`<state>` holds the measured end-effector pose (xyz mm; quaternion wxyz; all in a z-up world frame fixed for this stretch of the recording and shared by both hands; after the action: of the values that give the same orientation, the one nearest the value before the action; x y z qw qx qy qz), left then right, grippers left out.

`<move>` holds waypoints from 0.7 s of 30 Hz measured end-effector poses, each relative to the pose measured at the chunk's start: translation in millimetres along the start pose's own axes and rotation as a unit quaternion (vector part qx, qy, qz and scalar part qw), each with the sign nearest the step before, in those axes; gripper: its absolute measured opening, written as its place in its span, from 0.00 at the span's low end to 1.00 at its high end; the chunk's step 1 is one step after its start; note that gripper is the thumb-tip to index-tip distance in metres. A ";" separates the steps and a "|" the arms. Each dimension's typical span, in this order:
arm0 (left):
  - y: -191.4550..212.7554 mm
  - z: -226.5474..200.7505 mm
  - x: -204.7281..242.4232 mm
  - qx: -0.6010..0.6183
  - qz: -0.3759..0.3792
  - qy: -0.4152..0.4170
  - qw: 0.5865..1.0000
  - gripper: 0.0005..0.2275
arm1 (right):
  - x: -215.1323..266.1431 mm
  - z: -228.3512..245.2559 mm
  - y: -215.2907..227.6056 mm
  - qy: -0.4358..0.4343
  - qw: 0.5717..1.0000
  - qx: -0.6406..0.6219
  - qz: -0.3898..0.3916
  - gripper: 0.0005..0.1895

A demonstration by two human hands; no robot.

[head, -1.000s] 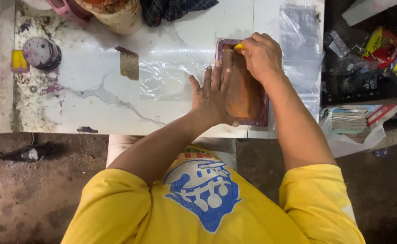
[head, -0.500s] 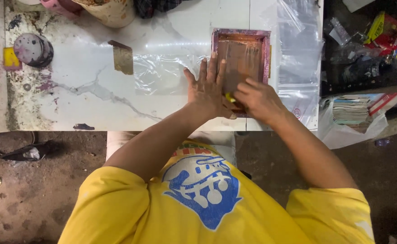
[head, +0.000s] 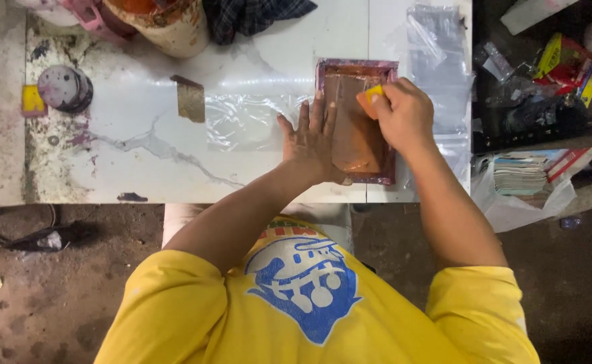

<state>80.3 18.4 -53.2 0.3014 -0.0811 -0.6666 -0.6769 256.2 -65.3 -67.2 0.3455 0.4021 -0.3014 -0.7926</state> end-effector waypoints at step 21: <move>-10.7 -0.2 -6.4 0.006 0.073 -0.005 0.997 0.66 | -55.2 11.6 -32.1 -0.019 0.988 0.089 0.126 0.06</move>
<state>80.0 19.4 -65.6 0.3474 -0.1312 -0.6645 -0.6485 260.7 -0.8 -62.1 0.3992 0.3747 -0.4254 -0.7206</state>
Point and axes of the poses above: each hand's wrist, its own x-axis away from the middle knuckle, its own y-axis out of the back of the hand, z = x × y, the point moved 10 cm from there along -x, towards the middle knuckle, and after that the axes turned 12 degrees about -x, right-handed, at the moved point
